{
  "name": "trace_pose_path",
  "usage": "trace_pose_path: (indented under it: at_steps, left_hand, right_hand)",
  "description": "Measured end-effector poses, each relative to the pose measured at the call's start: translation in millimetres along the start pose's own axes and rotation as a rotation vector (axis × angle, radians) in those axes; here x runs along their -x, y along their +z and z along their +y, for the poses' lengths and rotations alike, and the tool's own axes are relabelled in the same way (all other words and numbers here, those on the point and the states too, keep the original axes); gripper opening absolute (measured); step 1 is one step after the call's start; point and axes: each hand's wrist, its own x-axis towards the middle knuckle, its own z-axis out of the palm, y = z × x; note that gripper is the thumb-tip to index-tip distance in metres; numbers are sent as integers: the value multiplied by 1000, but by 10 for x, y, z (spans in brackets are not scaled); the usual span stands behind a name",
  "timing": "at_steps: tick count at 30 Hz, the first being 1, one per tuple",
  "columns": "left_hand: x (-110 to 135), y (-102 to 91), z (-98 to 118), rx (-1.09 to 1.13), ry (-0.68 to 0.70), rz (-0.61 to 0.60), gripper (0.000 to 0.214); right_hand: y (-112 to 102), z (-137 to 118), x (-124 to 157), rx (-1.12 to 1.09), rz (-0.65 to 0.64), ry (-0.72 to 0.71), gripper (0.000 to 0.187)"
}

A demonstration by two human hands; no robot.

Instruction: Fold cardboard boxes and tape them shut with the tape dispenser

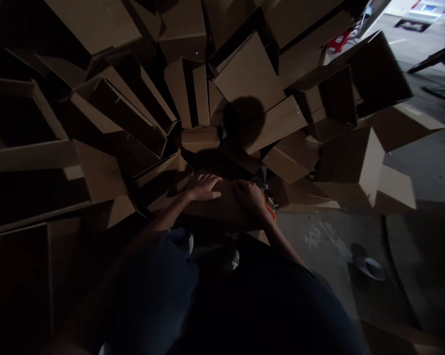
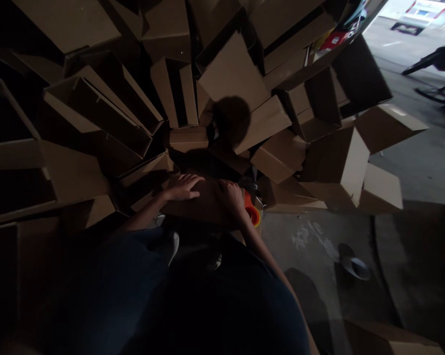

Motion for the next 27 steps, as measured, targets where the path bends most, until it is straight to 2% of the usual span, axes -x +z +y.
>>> trace_pose_path:
  at_steps: [8,27]
  left_hand:
    - [-2,-3,14,-10,-8,14,62]
    - [-5,-18,-3,22,-1,-14,60]
  right_hand:
    - [-16,-12,2,6,-11,-4,37]
    - [4,2,-5,17,-13,-8,38]
